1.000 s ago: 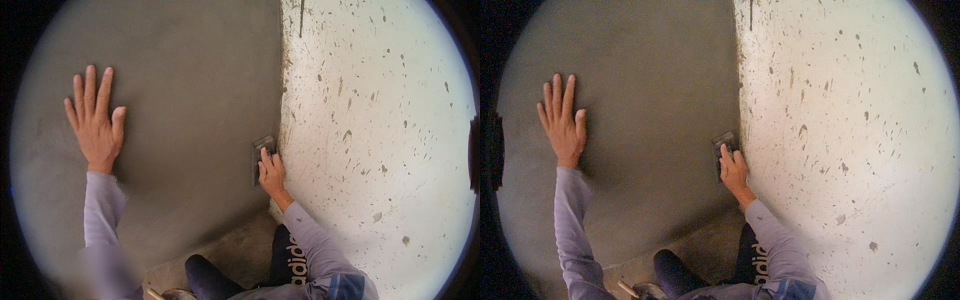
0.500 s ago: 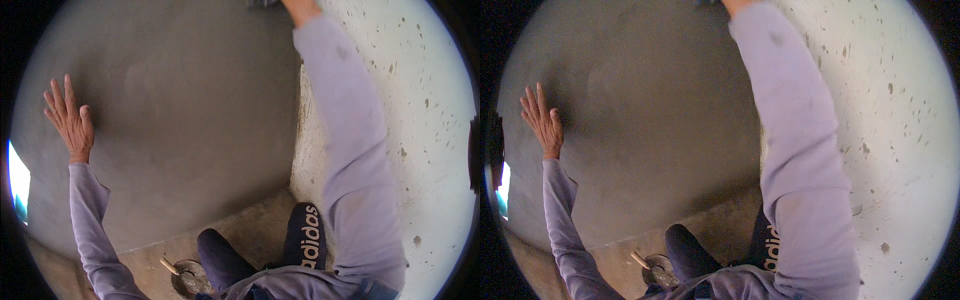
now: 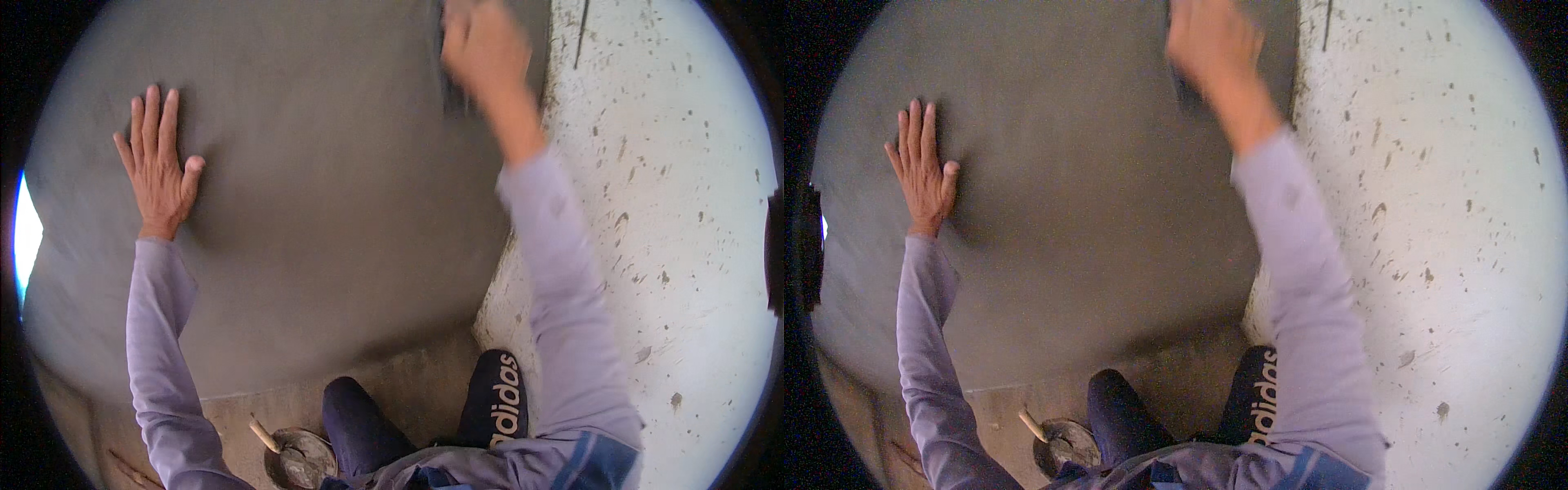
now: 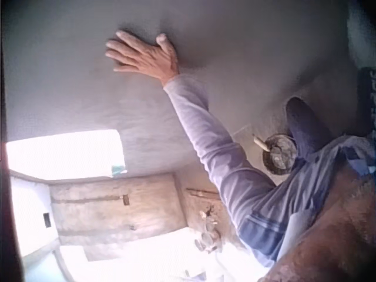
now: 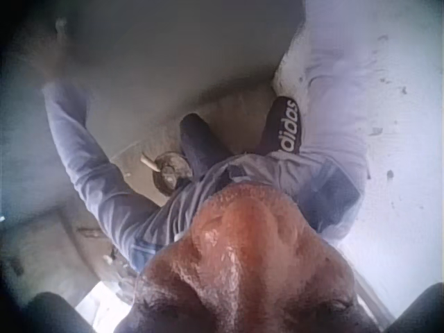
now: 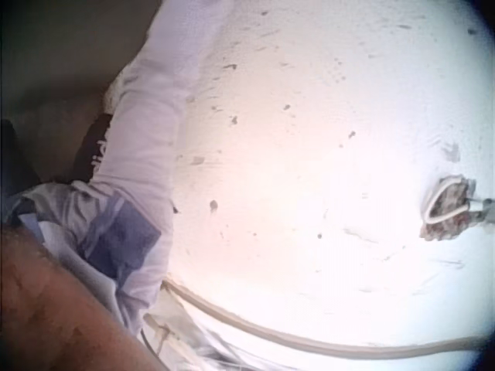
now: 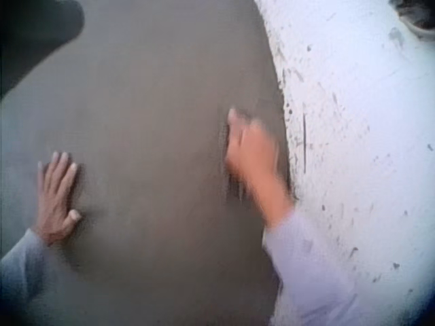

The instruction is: The person smooths wet plaster onto a wall using a hand float, occasionally picking up fresh mortar from a bucket with a trowel and applying it to the float.

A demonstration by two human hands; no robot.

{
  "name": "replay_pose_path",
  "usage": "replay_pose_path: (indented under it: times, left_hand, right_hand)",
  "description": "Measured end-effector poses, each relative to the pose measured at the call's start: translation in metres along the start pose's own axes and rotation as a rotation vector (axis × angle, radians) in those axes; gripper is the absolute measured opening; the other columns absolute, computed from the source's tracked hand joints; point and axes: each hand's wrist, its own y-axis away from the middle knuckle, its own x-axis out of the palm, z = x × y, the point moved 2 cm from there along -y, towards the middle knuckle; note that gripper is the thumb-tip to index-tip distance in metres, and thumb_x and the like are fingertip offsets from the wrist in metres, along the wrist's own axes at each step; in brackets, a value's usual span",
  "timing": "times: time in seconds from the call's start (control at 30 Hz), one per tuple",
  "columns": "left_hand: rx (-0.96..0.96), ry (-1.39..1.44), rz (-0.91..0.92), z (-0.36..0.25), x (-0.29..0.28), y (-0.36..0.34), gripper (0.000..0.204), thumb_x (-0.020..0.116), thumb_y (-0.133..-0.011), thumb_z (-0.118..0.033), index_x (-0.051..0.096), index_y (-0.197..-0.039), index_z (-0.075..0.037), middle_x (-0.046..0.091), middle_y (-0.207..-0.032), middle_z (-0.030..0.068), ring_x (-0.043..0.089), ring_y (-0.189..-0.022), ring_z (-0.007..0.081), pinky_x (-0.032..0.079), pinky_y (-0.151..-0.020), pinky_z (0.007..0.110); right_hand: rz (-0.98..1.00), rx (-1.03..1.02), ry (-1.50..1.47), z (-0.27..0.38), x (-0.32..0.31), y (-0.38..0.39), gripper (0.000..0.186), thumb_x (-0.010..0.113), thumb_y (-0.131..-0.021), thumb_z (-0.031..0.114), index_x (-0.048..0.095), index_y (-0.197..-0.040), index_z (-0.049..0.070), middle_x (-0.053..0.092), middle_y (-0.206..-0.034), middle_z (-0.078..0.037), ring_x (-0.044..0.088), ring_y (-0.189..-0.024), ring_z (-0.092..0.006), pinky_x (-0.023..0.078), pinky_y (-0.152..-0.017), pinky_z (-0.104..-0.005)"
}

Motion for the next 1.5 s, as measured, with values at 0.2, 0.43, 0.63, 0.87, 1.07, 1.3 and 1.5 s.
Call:
replay_pose_path:
  times: [0.2, 0.43, 0.63, 0.87, 1.07, 1.3, 1.5]
  left_hand:
    - [-0.002, 0.105, -0.067, -0.012, 0.014, 0.003, 0.089, 0.019, -0.086, -0.082, 0.029, -0.154, -0.025, 0.023, -0.161, 0.0046, 0.014, -0.150, 0.0292, 0.003, -0.115, 0.064]
    - [-0.128, 0.179, 0.019, -0.029, -0.023, 0.022, 0.085, 0.014, -0.089, -0.078, 0.036, -0.150, -0.024, 0.036, -0.154, 0.0066, 0.024, -0.146, 0.0317, 0.008, -0.117, 0.063]
    - [-0.551, 1.411, 0.786, -0.212, -0.099, 0.200, 0.051, 0.038, -0.099, -0.037, 0.050, -0.139, -0.007, 0.048, -0.145, 0.0168, 0.040, -0.136, 0.0363, 0.027, -0.114, 0.047]
    - [-0.653, 1.803, 1.523, -0.425, -0.182, 0.376, 0.070, 0.025, -0.102, -0.057, 0.055, -0.134, -0.003, 0.058, -0.130, 0.0236, 0.052, -0.125, 0.0381, 0.039, -0.107, 0.042]
    - [-0.477, 1.532, 1.985, -0.440, -0.154, 0.374, 0.085, 0.022, -0.097, -0.067, 0.064, -0.116, 0.005, 0.060, -0.122, 0.0299, 0.054, -0.120, 0.0433, 0.040, -0.103, 0.048]
    - [-0.474, 1.380, 1.919, -0.425, -0.166, 0.389, 0.087, 0.020, -0.096, -0.070, 0.064, -0.120, 0.001, 0.061, -0.122, 0.0286, 0.053, -0.120, 0.0445, 0.039, -0.104, 0.050]
    - [-0.280, 1.448, 2.124, -0.438, -0.169, 0.393, 0.079, 0.021, -0.096, -0.068, 0.055, -0.135, -0.008, 0.058, -0.128, 0.0256, 0.052, -0.123, 0.0426, 0.037, -0.107, 0.047]
  right_hand:
    - [-0.072, -0.092, 0.064, 0.001, 0.002, -0.029, 0.044, 0.045, -0.096, 0.027, 0.055, -0.136, 0.013, 0.064, -0.109, -0.026, 0.060, -0.103, -0.0428, 0.048, -0.090, -0.0481]
    - [0.270, -0.290, -0.237, 0.039, 0.023, 0.264, 0.046, 0.054, -0.091, 0.014, 0.058, -0.134, 0.033, 0.047, -0.077, -0.011, 0.053, -0.067, -0.0281, 0.045, -0.052, -0.0419]
    - [0.008, -0.118, 0.020, 0.023, 0.007, 0.062, 0.033, 0.050, -0.095, 0.023, 0.062, -0.126, 0.025, 0.057, -0.087, -0.017, 0.061, -0.074, -0.0362, 0.050, -0.061, -0.0492]
    - [-0.015, -0.202, 0.006, 0.085, 0.019, 0.040, 0.038, 0.049, -0.095, 0.027, 0.060, -0.130, 0.019, 0.058, -0.089, -0.017, 0.060, -0.077, -0.0359, 0.048, -0.065, -0.0488]
    - [0.688, -0.500, -0.370, 0.094, 0.020, 0.362, 0.048, 0.050, -0.091, 0.012, 0.055, -0.136, 0.028, 0.048, -0.086, -0.007, 0.053, -0.073, -0.0254, 0.049, -0.052, -0.0393]
    - [0.229, 0.050, -0.235, -0.004, -0.020, 0.240, 0.050, 0.059, -0.091, 0.020, 0.051, -0.139, 0.010, 0.052, -0.088, -0.015, 0.056, -0.076, -0.0320, 0.045, -0.063, -0.0442]
    - [0.168, 0.017, -0.191, -0.034, 0.011, 0.230, 0.048, 0.059, -0.091, 0.020, 0.052, -0.138, 0.011, 0.052, -0.084, -0.015, 0.055, -0.075, -0.0343, 0.045, -0.064, -0.0445]
